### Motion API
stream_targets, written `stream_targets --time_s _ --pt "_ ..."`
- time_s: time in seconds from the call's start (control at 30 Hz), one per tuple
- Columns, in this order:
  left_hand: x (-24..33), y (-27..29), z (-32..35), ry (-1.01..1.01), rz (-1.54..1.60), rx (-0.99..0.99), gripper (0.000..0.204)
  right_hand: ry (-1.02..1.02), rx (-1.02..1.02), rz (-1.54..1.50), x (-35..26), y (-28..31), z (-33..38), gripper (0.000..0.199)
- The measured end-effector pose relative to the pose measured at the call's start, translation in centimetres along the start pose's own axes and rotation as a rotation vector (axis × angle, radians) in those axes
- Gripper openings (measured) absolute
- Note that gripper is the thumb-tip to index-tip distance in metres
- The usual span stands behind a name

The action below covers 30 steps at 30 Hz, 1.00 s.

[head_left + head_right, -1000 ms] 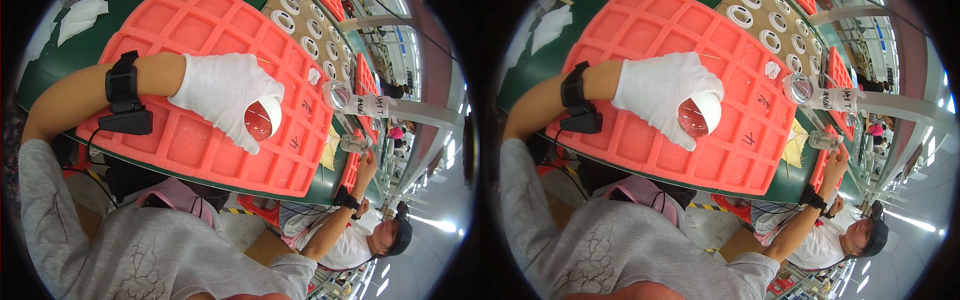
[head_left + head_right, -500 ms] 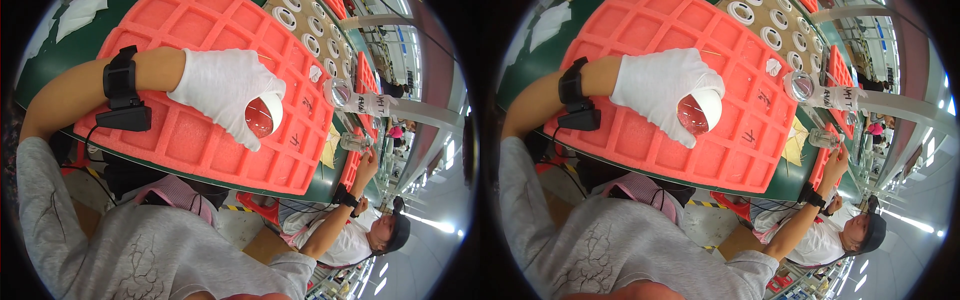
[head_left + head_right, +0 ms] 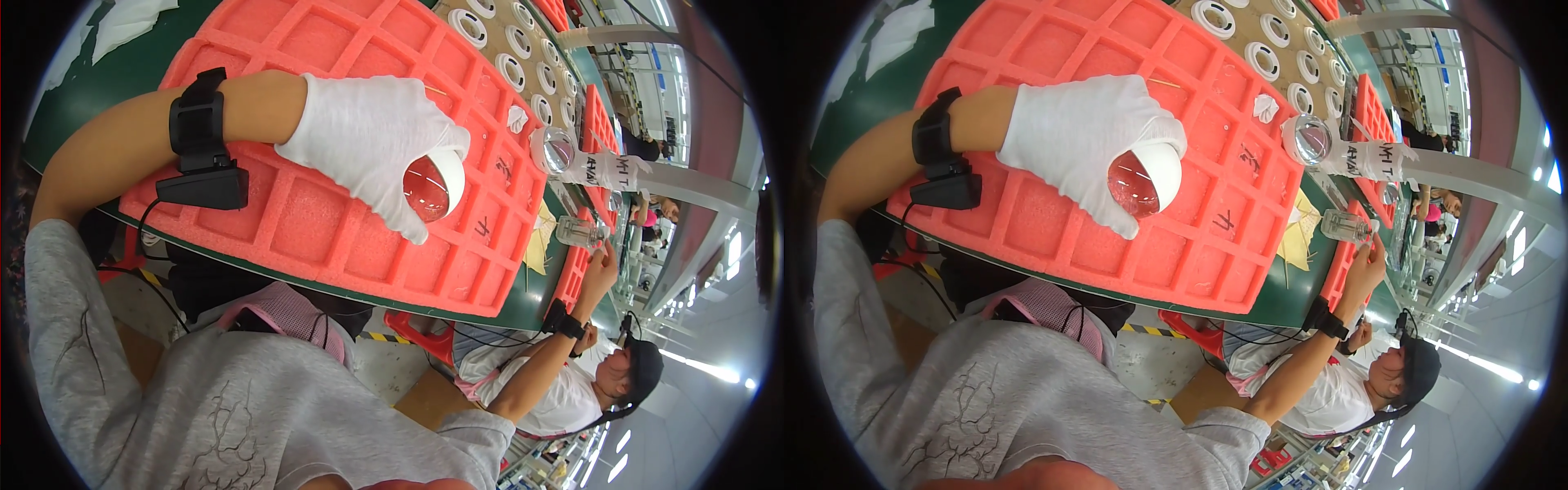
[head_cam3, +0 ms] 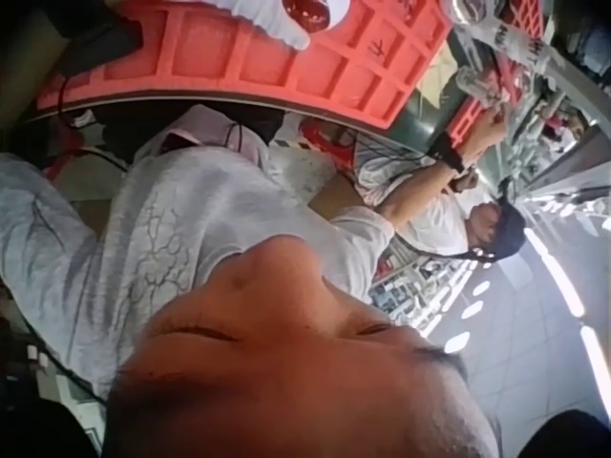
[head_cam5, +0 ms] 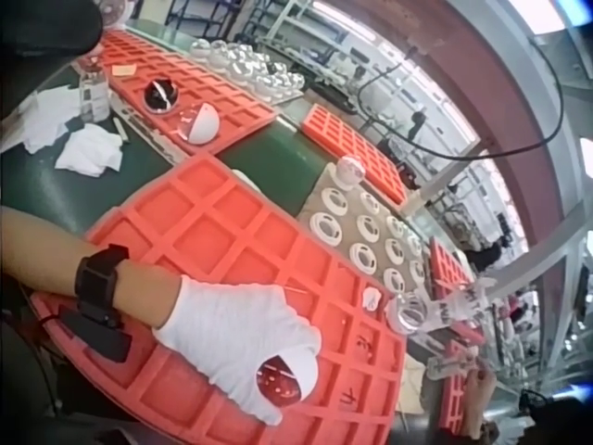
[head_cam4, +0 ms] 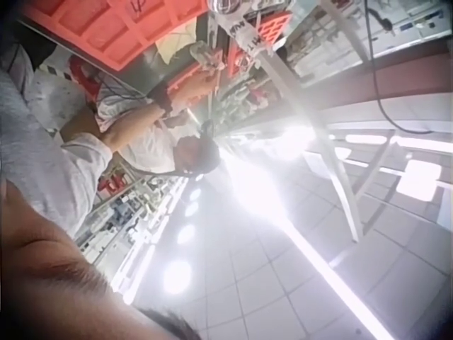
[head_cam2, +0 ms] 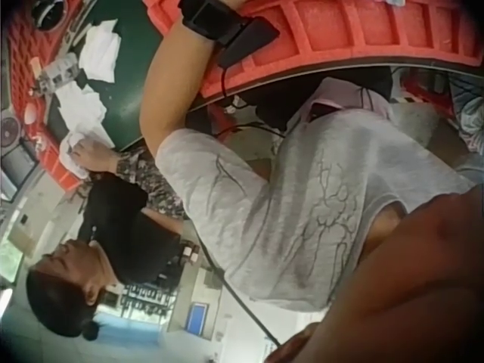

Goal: The person picks up a sphere from a tray, wipes it with a cloth, and uses a toothpick to scrape the edge between the white and clear sections before returning it to the tray.

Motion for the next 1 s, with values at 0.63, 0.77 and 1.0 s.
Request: stream_targets --time_s 0.63,0.77,1.0 --pt "0.0 -0.2 0.8 -0.06 0.023 0.1 0.08 -0.674 -0.509 -2.018 -16.2 -2.4 5.1 0.012" --pt "-0.6 -0.5 0.2 -0.025 0.061 0.039 0.068 -0.524 -0.654 -1.787 -28.3 -2.5 7.3 0.035" --pt "-1.9 -1.2 0.0 0.044 0.156 -0.087 0.072 0.398 -0.573 -1.153 -39.7 1.7 8.2 0.055"
Point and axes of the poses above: each hand's wrist, its own z-axis away from the middle knuckle, its own y-axis out of the back of the hand, x = y × z, the point moved 9 cm from there along -z, towards the middle knuckle, and after that the axes turned 5 degrees about z, right-handed, at the moved point
